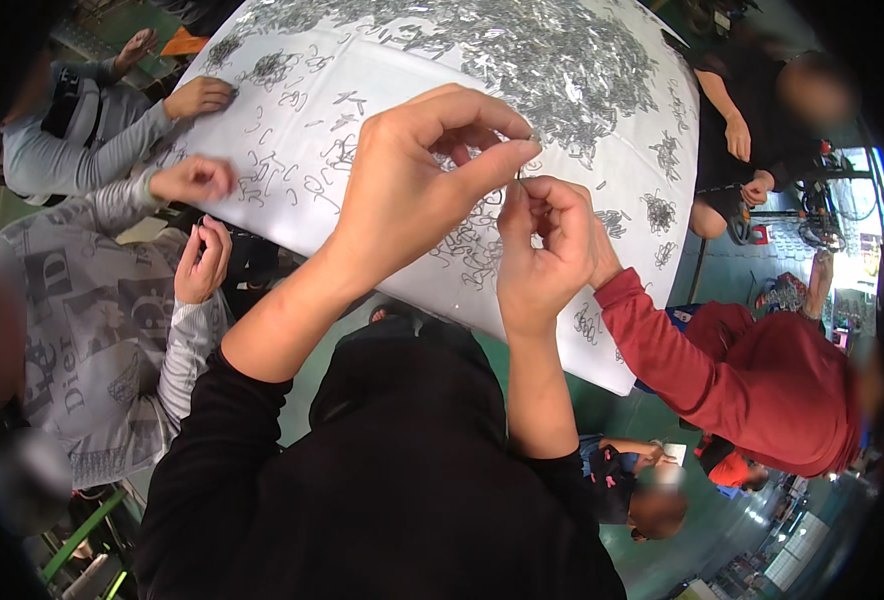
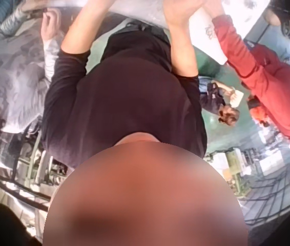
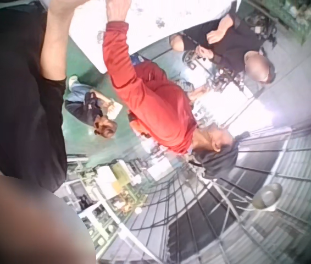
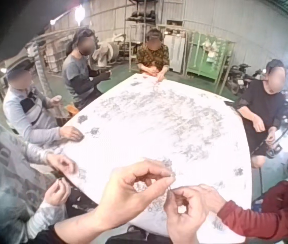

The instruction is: The person picks up small metal paperclips from a white board and links them together by hand to form a chain. The person occasionally reaches up to hang the assembled chain on a nearby metal frame.

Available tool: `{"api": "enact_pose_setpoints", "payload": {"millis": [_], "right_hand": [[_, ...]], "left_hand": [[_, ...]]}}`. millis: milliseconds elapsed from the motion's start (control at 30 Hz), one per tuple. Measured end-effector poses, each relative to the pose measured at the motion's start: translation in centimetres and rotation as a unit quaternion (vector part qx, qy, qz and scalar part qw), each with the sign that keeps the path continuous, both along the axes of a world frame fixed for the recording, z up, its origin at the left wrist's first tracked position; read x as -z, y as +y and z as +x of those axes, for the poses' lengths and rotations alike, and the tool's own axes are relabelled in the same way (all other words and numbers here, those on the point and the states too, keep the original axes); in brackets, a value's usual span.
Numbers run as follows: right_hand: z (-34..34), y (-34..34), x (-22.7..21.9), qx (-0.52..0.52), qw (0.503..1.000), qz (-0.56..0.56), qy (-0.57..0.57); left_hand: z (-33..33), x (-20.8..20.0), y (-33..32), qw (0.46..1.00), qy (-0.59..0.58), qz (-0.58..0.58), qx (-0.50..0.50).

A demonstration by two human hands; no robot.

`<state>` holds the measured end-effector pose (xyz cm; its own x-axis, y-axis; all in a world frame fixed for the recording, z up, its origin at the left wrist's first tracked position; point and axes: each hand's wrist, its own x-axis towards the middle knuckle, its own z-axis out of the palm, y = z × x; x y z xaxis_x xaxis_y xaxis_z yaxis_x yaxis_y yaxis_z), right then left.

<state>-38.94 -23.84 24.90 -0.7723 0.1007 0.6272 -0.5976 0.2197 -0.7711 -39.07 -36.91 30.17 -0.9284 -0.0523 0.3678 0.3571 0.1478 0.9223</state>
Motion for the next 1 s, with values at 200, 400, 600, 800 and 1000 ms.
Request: {"api": "enact_pose_setpoints", "payload": {"millis": [200,400,600,800,1000], "right_hand": [[-3.1,2.1,3.8,-0.075,0.978,-0.014,-0.192],[-9.6,0.0,14.3,-0.174,0.898,0.347,-0.208],[-12.4,-3.0,17.6,-0.239,0.810,0.507,-0.169],[-13.3,-3.6,17.3,-0.242,0.777,0.573,-0.091],[-12.4,-0.7,15.6,-0.165,0.871,0.412,-0.208]], "left_hand": [[1.0,-1.0,-2.6,0.995,0.061,-0.039,-0.071],[2.2,-2.4,-5.2,0.989,0.008,-0.106,-0.100],[2.3,-2.3,-6.1,0.988,-0.017,-0.057,-0.142],[1.9,-1.3,-6.0,0.983,0.016,0.002,-0.184],[2.7,-1.1,-5.5,0.987,0.006,0.004,-0.159]]}}
